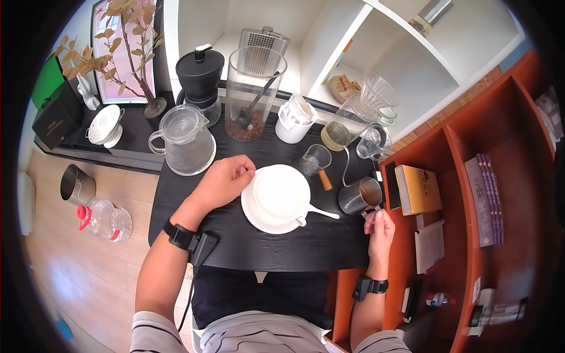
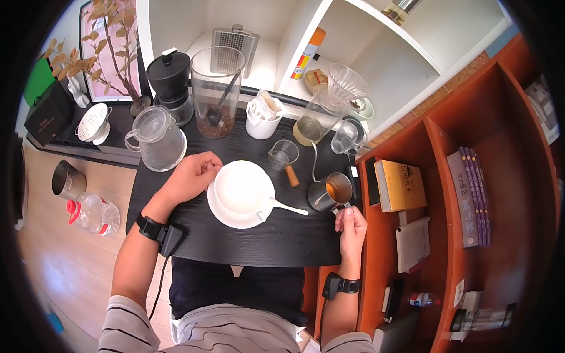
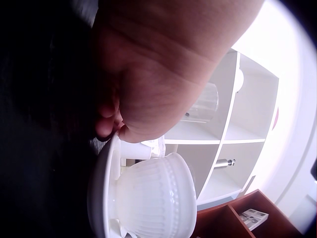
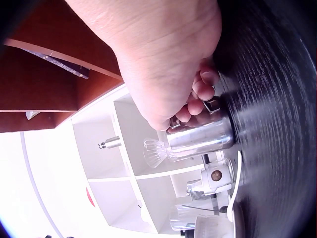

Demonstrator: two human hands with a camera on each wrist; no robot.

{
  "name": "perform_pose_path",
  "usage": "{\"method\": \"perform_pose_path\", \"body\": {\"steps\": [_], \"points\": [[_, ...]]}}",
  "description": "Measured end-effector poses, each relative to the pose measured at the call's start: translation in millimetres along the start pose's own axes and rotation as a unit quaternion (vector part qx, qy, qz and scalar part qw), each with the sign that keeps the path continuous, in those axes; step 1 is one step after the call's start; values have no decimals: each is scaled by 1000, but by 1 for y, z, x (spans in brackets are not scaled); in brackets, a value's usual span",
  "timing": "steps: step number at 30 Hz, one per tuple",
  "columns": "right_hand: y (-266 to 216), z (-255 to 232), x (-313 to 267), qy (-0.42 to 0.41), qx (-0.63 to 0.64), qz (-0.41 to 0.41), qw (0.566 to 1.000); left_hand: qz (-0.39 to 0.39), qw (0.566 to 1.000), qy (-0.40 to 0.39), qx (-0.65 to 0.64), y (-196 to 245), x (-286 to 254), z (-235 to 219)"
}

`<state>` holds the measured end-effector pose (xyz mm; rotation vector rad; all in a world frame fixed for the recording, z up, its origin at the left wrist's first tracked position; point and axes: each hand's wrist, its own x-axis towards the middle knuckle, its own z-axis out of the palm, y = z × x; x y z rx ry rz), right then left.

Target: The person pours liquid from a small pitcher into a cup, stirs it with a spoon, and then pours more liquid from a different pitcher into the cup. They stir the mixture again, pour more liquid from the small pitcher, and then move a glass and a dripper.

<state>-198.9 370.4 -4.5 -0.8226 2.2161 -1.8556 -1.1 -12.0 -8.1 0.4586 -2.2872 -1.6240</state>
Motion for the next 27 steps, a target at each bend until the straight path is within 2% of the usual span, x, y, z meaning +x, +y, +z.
{"method": "perform_pose_path", "body": {"steps": [4,14,19,27], "points": [[0,-1,0,-3,-9,-8,1000,18,1000,5,13,-2,0,0],[-1,-2,1,-1,8,17,1000,8,1000,1,4,1,0,0],[-13,-1,2,-25,83,78,993,6,1000,-20,13,1,0,-2],[-14,-4,0,-51,138,90,985,5,1000,-1,-13,-1,0,-1]]}}
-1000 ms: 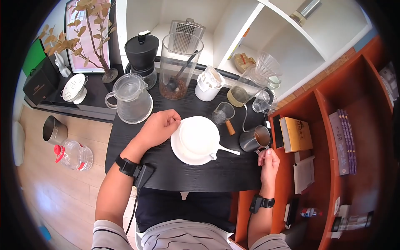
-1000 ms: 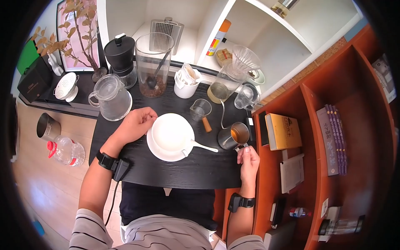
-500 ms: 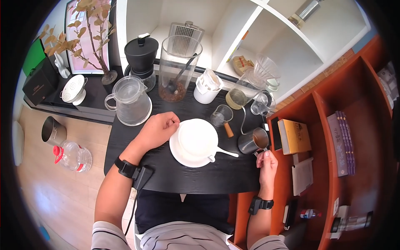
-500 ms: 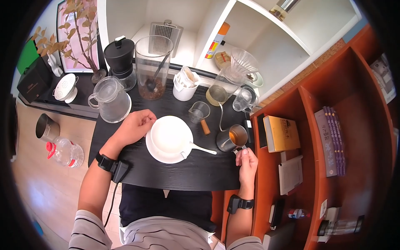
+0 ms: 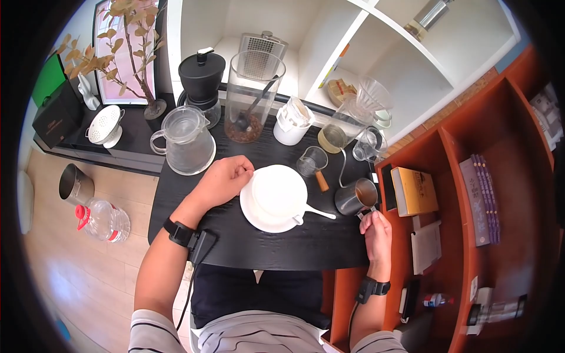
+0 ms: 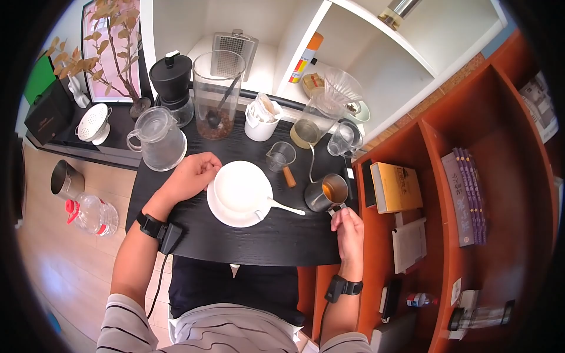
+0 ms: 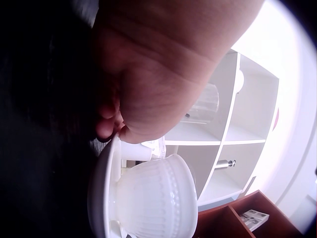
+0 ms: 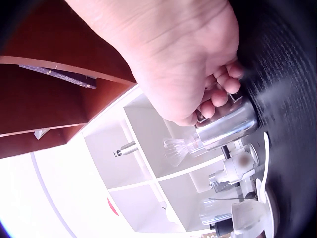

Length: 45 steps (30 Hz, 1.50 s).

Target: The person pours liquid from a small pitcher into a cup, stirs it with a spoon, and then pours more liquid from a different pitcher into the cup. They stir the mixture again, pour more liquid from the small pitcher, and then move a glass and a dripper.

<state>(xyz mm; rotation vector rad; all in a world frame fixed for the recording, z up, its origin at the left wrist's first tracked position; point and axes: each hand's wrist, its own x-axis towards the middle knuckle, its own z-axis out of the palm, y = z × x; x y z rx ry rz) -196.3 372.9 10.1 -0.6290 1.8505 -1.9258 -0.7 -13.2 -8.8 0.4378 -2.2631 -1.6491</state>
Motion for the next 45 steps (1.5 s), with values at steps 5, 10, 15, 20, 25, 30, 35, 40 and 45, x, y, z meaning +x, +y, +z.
{"method": "perform_pose_path", "body": {"steps": [5,10,15,20,25,30,35,40,45], "points": [[-4,5,-6,-9,35,2,999,2,1000,-3,11,-2,1,1],[-4,4,-11,13,58,-4,998,10,1000,3,10,-4,2,1],[-13,5,-15,21,57,-15,998,6,1000,0,3,-3,1,1],[-32,6,-17,18,46,-26,998,15,999,-18,28,-1,1,-1],[-51,13,-19,20,31,-28,999,15,999,-19,25,-1,2,-1],[-64,15,-18,16,13,-21,1000,23,999,-14,26,-2,1,-1],[-73,13,-15,14,0,-18,1000,19,1000,-14,17,-5,1,-1],[-87,9,-11,-5,-37,-19,999,22,999,-6,31,-1,1,-1],[-103,14,-7,-2,-46,-10,999,26,999,-5,27,-2,1,-1]]}}
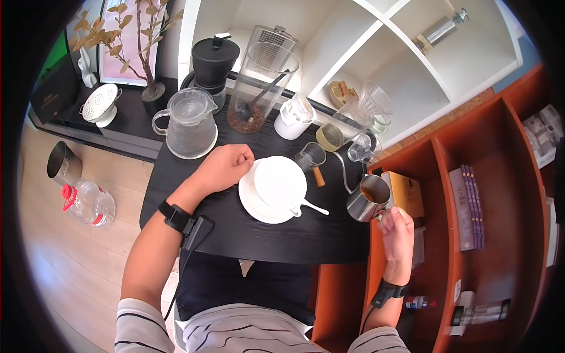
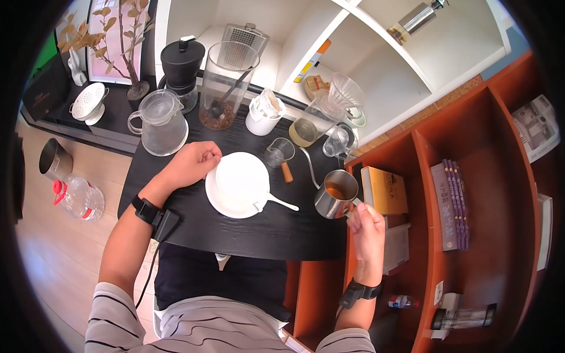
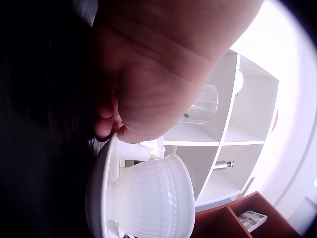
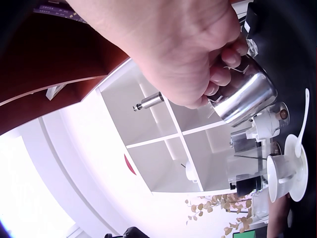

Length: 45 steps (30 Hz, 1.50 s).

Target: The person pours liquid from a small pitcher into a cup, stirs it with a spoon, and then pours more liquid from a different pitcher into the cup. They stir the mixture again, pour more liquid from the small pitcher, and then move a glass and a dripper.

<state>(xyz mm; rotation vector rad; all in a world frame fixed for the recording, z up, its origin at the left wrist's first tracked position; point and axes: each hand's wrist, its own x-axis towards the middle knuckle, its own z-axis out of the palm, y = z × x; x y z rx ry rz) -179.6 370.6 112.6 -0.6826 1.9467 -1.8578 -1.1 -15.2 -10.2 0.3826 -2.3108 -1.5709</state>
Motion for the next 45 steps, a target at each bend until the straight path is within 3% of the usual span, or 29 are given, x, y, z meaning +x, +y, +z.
{"method": "perform_pose_path", "body": {"steps": [31,45], "points": [[-72,-5,18,-14,-88,-33,996,-11,1000,12,-5,0,0,0],[-64,-9,21,-8,-90,-26,996,-9,1000,11,-8,-1,1,0]]}}
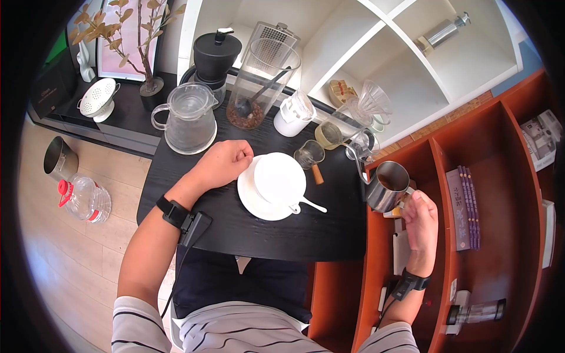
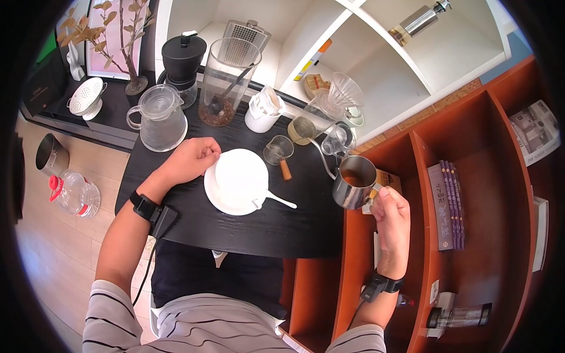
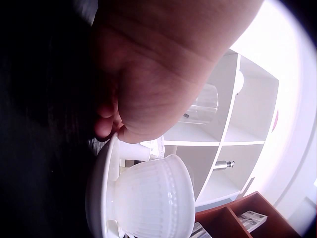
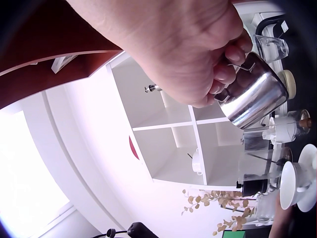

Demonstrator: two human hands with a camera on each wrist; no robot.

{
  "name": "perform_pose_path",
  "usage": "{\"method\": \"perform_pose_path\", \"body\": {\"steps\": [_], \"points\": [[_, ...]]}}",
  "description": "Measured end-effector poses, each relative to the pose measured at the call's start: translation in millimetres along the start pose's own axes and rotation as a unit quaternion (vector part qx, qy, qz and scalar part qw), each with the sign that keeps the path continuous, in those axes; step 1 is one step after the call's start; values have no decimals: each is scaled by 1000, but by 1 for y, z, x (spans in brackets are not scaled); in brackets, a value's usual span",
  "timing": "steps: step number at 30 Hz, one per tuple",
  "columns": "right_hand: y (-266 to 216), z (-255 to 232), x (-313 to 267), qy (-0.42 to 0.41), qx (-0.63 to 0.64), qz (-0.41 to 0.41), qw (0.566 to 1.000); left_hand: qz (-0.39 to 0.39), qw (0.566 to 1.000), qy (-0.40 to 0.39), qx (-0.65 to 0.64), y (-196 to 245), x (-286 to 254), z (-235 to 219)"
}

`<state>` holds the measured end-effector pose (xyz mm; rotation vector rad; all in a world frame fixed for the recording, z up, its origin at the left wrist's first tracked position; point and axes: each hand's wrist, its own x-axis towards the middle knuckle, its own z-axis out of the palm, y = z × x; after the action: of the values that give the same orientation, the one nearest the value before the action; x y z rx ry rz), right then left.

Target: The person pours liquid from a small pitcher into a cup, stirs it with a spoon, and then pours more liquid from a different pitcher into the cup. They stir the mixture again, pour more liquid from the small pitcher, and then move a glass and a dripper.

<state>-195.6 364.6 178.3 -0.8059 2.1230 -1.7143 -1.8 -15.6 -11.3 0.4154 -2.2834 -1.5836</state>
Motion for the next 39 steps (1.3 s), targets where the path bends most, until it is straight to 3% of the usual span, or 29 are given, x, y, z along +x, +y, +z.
{"method": "perform_pose_path", "body": {"steps": [20,29,39], "points": [[61,20,8,-15,18,69,997,-2,1000,-3,-8,-3,0,1],[61,23,8,-9,13,76,997,-2,1000,-2,-7,-3,1,1],[31,14,4,-7,23,24,999,-2,1000,-2,6,0,0,0]]}}
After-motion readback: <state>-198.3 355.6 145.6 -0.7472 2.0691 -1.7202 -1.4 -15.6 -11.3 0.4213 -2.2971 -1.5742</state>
